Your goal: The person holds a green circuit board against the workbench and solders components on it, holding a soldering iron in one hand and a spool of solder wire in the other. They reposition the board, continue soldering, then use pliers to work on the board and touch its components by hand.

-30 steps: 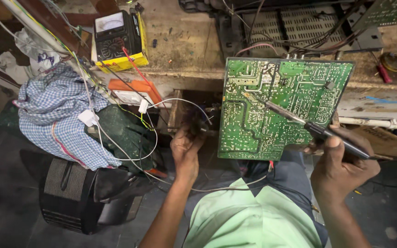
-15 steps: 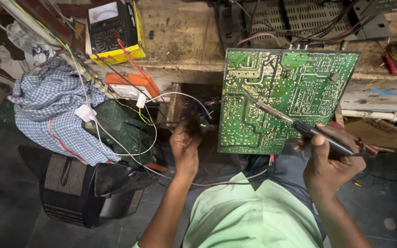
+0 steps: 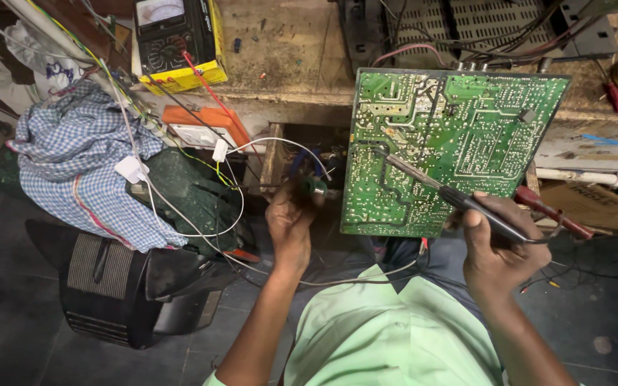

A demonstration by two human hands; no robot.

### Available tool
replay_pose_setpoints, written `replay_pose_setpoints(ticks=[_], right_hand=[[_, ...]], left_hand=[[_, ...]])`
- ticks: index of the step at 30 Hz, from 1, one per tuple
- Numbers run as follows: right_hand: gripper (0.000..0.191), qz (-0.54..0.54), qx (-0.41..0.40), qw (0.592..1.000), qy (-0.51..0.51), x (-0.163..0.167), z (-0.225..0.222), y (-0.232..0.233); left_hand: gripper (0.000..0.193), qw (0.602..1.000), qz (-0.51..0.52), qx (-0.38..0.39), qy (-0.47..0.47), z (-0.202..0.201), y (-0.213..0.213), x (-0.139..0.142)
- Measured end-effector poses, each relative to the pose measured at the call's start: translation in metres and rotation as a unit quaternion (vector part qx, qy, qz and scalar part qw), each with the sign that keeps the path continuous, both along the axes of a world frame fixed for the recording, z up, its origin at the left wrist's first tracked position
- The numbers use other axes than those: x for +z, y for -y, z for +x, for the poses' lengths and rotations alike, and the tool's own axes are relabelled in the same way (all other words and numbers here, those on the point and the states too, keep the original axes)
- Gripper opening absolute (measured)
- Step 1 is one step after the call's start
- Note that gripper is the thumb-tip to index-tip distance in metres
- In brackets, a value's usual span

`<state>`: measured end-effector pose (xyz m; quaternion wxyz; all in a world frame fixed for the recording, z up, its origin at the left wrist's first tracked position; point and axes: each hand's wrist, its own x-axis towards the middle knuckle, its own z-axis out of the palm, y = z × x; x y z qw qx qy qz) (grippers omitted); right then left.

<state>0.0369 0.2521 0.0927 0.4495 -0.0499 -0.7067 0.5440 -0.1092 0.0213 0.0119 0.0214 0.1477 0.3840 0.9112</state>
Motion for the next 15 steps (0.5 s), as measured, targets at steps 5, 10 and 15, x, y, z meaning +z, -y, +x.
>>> replay_pose_setpoints(ticks=[5, 10, 15], right_hand=[[0.024, 0.019, -0.023, 1.0, 0.005, -0.001, -0.001, 0.0], [0.025, -0.017, -0.001, 1.0, -0.008, 0.002, 0.001, 0.004], [0.024, -0.009, 0.011, 1.0, -0.024, -0.001, -0.001, 0.003]], left_hand=[[0.054, 1.0, -0.007, 0.001, 0.002, 0.001, -0.001, 0.004], [0.052, 1.0, -0.01, -0.004, 0.006, 0.002, 0.0, 0.009], [0.05, 1.0, -0.014, 0.007, 0.011, 0.003, -0.002, 0.016]])
